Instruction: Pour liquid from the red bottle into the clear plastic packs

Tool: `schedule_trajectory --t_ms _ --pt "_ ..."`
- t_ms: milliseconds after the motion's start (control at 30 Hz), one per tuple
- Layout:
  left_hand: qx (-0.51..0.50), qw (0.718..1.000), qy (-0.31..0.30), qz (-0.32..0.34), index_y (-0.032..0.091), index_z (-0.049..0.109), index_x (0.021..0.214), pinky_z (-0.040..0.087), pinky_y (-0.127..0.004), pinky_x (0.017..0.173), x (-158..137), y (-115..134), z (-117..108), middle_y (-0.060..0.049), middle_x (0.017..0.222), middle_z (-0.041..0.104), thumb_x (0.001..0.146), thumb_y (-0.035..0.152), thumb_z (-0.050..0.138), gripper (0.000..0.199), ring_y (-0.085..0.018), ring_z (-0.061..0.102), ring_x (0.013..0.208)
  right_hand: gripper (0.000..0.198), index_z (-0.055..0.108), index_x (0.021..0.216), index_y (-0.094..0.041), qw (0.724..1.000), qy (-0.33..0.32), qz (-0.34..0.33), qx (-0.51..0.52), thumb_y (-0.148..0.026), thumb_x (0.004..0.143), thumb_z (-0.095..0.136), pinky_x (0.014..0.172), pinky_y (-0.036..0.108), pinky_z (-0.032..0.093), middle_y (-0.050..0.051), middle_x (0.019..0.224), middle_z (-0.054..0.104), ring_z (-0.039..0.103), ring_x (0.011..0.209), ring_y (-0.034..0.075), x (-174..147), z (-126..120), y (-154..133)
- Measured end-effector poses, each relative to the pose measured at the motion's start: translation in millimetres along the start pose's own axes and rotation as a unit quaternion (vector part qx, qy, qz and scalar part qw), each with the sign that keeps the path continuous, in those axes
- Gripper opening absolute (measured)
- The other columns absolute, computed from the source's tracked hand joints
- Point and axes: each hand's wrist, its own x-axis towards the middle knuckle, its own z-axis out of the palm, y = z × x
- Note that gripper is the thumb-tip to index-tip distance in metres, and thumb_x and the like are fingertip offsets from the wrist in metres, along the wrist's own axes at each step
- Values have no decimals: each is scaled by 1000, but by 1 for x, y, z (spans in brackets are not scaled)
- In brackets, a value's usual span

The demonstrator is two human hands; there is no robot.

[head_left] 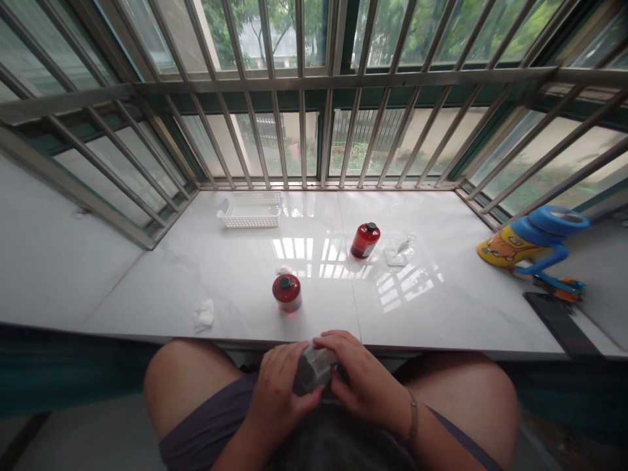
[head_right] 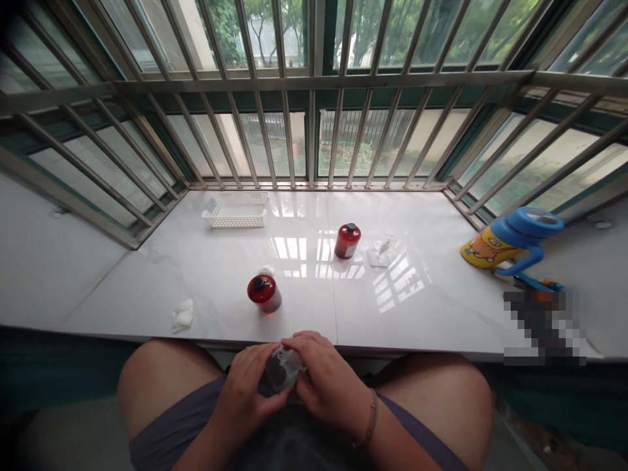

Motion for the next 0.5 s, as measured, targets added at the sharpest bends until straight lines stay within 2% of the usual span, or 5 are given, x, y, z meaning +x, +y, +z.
schedule_trajectory --t_ms 100,200,300,400,500 --pt "1 1000 -4 -6 20 62 141 62 -45 97 -1 0 1 -14 125 78 86 26 79 58 -32 76 112 69 47 155 -26 999 33 18 -39 -15 91 69 126 61 43 17 161 51 46 153 36 0 0 1" --pt "10 1000 6 -12 20 61 143 61 -46 99 -2 -1 1 -15 126 78 89 28 77 57 -32 75 114 63 50 148 -24 989 98 109 -34 -28 92 79 106 54 59 14 130 65 67 120 33 0 7 3" --pt "15 1000 2 -13 20 61 143 61 -46 98 -3 -2 1 -14 126 78 88 28 78 58 -32 75 114 62 47 149 -25 983 99 155 -2 -25 94 75 90 44 64 5 108 67 70 94 24 -1 16 6" --pt "17 1000 -3 -12 20 60 143 61 -47 99 -3 -2 1 -13 126 78 87 27 80 60 -32 75 114 71 37 159 -30 990 87 113 18 -15 95 64 103 44 61 8 127 67 70 112 24 -4 21 5" --pt "19 1000 -2 -13 20 60 143 60 -47 100 -2 -2 1 -13 127 77 86 26 80 61 -32 74 114 81 28 165 -31 991 90 97 19 -16 95 65 111 48 58 12 142 62 66 125 27 -5 22 4"
